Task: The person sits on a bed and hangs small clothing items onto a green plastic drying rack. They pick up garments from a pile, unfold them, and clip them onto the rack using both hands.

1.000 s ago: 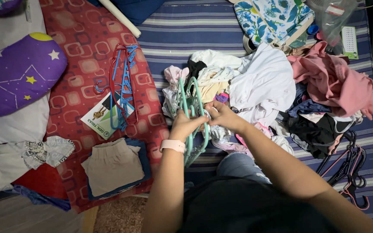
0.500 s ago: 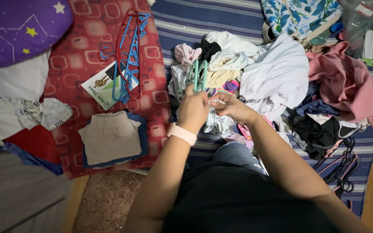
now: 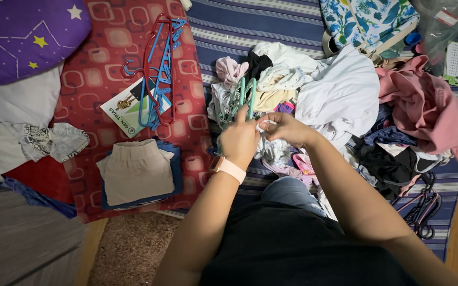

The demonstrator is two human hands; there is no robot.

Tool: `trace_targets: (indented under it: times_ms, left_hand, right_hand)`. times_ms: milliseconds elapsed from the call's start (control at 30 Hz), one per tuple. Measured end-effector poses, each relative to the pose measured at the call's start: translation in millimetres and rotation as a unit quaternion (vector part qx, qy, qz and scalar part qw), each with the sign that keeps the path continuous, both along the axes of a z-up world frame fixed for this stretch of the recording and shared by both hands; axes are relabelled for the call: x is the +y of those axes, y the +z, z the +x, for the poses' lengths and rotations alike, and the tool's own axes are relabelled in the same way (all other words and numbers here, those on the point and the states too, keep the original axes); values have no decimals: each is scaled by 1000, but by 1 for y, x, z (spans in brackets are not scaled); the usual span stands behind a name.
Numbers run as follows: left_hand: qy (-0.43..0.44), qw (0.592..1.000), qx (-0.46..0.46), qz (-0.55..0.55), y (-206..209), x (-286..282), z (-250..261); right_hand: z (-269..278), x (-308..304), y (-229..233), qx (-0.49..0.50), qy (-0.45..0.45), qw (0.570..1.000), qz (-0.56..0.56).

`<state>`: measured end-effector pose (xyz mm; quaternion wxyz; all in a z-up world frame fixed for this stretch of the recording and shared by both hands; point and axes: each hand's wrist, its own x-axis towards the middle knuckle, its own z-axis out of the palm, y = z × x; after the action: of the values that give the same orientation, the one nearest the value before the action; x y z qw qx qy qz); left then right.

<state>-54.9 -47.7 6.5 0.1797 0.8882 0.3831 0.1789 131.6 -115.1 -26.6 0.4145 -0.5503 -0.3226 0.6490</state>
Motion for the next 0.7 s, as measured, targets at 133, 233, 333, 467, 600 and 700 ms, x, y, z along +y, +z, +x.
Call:
trace_targets:
  times_ms: [133, 233, 333, 467, 600, 700]
  left_hand:
    - [8, 1000, 28, -13, 2, 2, 4]
    - [2, 1000, 15, -6, 3, 6, 5]
    - [-7, 1000, 0, 2, 5, 14, 3]
    - [-3, 1000, 10, -4, 5, 15, -1]
    - [16, 999, 50, 10, 5, 20, 3]
    - [4, 998, 62, 29, 1, 23, 7]
  right_hand:
    - [4, 6, -1, -16, 10, 1000, -13]
    - [3, 11, -1, -53, 4, 998, -33]
    - [1, 17, -2, -64, -13, 997, -47]
    - [-7, 20, -6, -11, -36, 998, -45]
    - [-13, 30, -4, -12, -18, 1000, -10]
    - [-15, 35, -1, -55, -9, 998, 4]
